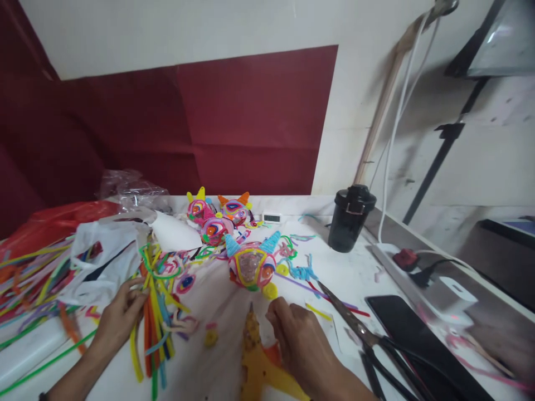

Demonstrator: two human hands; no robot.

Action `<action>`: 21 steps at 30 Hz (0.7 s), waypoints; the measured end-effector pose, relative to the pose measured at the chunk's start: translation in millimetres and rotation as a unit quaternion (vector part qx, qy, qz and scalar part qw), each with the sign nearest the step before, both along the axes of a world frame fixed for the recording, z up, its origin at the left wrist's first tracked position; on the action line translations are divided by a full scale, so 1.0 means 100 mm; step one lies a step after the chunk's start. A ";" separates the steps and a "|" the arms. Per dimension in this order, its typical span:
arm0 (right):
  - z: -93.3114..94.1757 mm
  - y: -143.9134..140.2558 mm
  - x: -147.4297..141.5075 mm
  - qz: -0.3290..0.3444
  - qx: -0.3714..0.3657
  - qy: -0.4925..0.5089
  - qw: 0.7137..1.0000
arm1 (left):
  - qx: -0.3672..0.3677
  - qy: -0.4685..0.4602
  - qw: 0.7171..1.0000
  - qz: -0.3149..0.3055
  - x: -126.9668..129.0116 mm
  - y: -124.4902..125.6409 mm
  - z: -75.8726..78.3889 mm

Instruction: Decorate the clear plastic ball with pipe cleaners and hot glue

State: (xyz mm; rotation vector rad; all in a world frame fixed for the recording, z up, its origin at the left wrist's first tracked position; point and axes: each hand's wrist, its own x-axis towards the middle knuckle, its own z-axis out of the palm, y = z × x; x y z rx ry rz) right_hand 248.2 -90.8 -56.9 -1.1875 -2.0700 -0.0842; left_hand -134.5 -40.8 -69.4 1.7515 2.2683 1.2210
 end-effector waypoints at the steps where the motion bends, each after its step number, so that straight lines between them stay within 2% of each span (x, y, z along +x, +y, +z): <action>1: 0.04 -0.02 -0.01 -0.004 -0.008 -0.007 1.000 | -0.011 -0.011 1.000 -0.015 0.00 -0.01 0.01; 6: 0.18 -0.17 0.03 0.046 -0.027 -0.070 0.996 | -0.027 -0.041 0.999 -0.017 0.01 -0.02 0.07; 11: 0.03 -0.26 0.15 0.038 -0.042 -0.094 0.994 | -0.034 -0.058 0.998 -0.006 0.01 0.00 0.09; 16: -0.14 -0.28 0.15 0.038 -0.017 -0.042 0.998 | -0.036 -0.081 0.995 -0.036 0.07 0.00 0.11; 21: -0.20 -0.26 0.19 0.044 0.040 0.035 0.998 | -0.036 -0.038 0.999 -0.011 0.12 -0.03 0.11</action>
